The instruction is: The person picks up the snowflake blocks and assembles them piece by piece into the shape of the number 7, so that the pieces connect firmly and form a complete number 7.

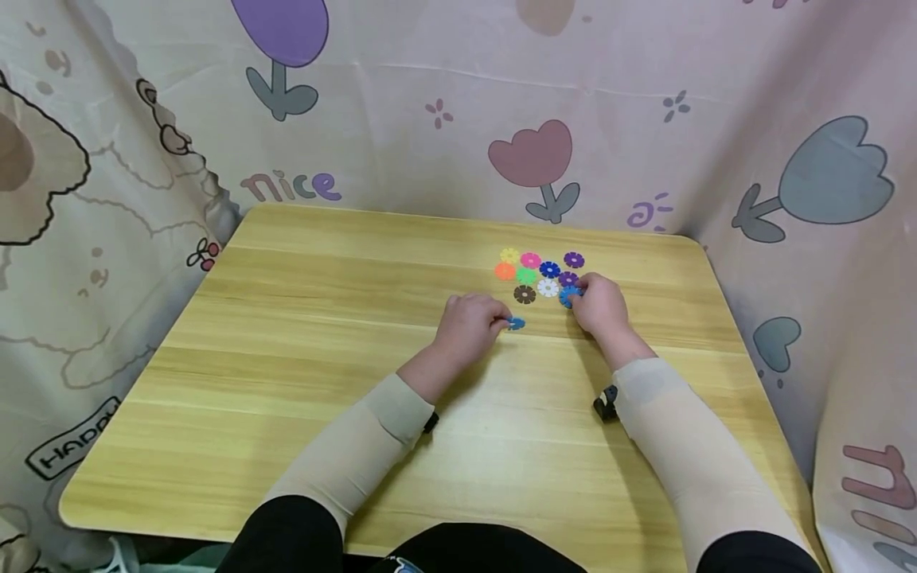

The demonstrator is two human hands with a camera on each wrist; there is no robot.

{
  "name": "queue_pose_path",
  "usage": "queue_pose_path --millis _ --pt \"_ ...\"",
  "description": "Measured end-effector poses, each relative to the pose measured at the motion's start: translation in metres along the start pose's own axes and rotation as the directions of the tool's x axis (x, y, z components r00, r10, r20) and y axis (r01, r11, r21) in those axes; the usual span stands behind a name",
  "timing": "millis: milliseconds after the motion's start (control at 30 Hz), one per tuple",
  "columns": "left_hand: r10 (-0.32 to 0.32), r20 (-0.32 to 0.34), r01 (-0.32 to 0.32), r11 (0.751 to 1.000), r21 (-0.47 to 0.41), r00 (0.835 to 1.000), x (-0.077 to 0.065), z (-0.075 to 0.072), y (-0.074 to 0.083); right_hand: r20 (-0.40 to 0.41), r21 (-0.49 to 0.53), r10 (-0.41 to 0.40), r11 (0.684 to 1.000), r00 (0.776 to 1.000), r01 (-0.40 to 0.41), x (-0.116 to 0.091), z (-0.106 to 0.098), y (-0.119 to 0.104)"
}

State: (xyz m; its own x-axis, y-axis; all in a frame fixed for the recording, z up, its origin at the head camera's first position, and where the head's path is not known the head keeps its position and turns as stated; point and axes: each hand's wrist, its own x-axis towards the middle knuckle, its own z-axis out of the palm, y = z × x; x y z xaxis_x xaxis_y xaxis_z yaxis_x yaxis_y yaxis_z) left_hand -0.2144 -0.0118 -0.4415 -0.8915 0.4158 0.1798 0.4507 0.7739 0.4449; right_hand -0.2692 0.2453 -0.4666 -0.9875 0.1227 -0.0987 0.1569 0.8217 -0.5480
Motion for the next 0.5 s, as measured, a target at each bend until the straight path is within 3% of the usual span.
queue_pose_path --millis 500 --pt "0.010 -0.034 -0.011 1.000 -0.010 0.999 0.001 0.004 -0.002 -0.094 0.173 -0.089 0.979 0.992 0.104 -0.013 -0.002 -0.001"
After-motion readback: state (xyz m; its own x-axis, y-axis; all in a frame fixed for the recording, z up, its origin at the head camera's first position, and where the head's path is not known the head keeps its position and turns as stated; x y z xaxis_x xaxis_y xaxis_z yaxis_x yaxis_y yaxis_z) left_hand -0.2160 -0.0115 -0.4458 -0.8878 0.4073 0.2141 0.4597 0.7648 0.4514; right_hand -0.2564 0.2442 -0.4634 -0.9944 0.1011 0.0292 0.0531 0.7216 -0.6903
